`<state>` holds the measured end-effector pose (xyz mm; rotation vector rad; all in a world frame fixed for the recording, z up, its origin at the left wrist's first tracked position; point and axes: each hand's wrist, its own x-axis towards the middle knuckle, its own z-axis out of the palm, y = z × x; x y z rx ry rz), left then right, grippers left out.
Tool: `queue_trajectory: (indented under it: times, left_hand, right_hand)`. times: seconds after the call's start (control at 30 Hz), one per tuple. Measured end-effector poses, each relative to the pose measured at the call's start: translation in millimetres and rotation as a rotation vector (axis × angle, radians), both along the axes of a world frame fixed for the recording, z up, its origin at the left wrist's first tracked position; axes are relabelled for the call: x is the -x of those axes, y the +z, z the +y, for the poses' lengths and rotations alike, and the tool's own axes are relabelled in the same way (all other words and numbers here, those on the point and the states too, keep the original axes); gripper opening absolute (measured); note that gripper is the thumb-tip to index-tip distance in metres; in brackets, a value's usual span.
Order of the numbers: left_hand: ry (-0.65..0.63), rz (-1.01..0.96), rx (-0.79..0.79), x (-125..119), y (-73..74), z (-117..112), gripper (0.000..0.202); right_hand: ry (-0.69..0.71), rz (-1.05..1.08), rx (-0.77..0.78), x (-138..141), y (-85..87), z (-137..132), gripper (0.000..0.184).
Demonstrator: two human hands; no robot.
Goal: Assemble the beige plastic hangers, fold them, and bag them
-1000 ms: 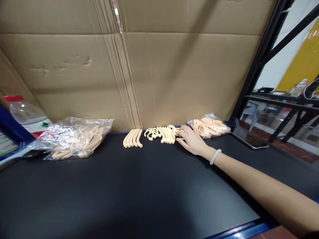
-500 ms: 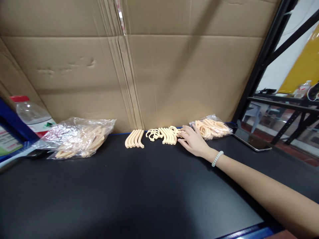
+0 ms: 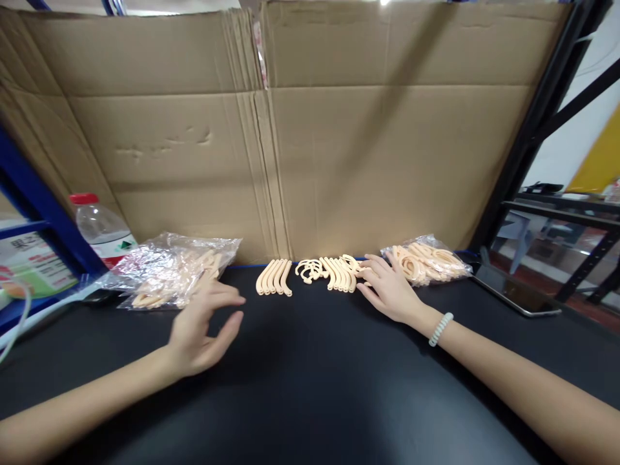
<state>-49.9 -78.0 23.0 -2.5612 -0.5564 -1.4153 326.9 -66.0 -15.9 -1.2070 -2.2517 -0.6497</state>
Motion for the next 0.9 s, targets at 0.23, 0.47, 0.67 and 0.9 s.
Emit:
queue_trajectory:
  times: [0.23, 0.47, 0.67, 0.9]
  left_hand:
    - [0.286, 0.210, 0.319, 6.7, -23.5, 31.2, 0.029]
    - [0.281, 0.403, 0.422, 6.2, -27.6, 33.4, 0.049]
    - [0.292, 0.424, 0.437, 6.2, -29.2, 33.3, 0.046]
    - [0.292, 0.437, 0.441, 6.6, -30.8, 35.3, 0.045]
  right_hand:
    - [0.026, -0.006, 0.007, 4.1, 1.3, -4.5, 0.021]
    - [0.051, -0.002, 0.059, 8.6, 2.4, -8.3, 0.017]
    - [0.076, -0.020, 0.059, 12.3, 1.7, -10.2, 0.018]
    - [0.117, -0.019, 0.090, 12.3, 3.7, -8.8, 0.017]
